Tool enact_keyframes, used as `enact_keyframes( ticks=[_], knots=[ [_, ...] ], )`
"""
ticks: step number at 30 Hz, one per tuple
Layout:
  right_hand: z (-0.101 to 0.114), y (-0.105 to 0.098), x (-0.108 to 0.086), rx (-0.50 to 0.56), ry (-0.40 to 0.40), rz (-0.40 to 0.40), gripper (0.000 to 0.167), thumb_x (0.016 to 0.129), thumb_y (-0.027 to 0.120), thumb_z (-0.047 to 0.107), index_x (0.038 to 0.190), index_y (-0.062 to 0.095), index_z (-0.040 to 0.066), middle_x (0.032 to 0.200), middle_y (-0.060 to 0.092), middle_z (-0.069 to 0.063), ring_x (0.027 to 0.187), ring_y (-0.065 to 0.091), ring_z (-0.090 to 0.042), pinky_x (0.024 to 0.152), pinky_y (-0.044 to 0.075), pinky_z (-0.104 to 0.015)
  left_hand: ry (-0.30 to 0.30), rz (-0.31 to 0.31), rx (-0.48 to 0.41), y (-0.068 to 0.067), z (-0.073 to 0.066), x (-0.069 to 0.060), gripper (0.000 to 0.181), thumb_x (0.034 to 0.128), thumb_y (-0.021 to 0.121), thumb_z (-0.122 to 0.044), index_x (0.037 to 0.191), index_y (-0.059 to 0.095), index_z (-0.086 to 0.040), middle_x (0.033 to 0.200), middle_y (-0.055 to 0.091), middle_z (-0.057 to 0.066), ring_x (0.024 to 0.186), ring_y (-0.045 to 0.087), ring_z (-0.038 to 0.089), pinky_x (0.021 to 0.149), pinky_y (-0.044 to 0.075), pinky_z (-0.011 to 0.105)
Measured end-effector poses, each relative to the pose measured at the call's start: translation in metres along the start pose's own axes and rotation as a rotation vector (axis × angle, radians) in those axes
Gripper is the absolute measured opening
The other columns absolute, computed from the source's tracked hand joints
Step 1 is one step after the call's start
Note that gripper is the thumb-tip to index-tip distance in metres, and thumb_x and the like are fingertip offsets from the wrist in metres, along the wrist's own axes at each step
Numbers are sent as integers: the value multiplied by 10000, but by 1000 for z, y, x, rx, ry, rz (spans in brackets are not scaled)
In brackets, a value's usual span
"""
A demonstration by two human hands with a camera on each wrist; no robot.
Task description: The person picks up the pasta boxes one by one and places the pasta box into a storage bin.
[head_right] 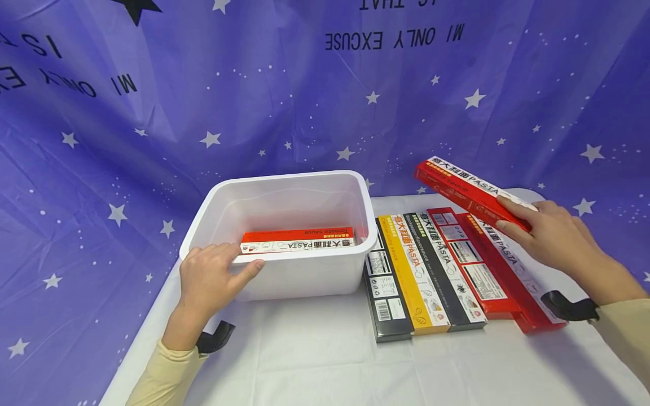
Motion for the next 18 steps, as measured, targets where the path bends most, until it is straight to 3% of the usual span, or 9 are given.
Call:
enact_keyframes(
  ticks=[6,13,18],
  knots=[
    [35,-27,21,-17,-93,-14,692,997,597,460,1566,362,144,1204,491,-378,991,494,-487,651,497,-539,-7,11,1,0,1,-1,786,974,232,-782,620,463,-120,513,479,24,454,462,270,524,275,355],
    [81,-50,43,-14,-187,40,696,998,595,447,1589,326,200,1388,421,-376,1176,423,-544,823,485,-649,-11,9,0,0,2,-2,795,971,221,-789,619,463,-119,515,489,26,450,455,272,522,269,352],
    [113,-60,56,-26,-270,53,696,992,603,464,1590,329,237,1415,434,-358,1166,456,-515,814,501,-604,-7,2,-10,0,0,0,792,971,228,-790,630,474,-119,529,512,28,462,469,284,528,284,366]
  ],
)
Point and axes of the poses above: each hand's wrist, its own x-axis towards the middle knuckle, its own y-axis out of the palm, z = x × y, the point moved 5 cm from there along x, towards the middle knuckle
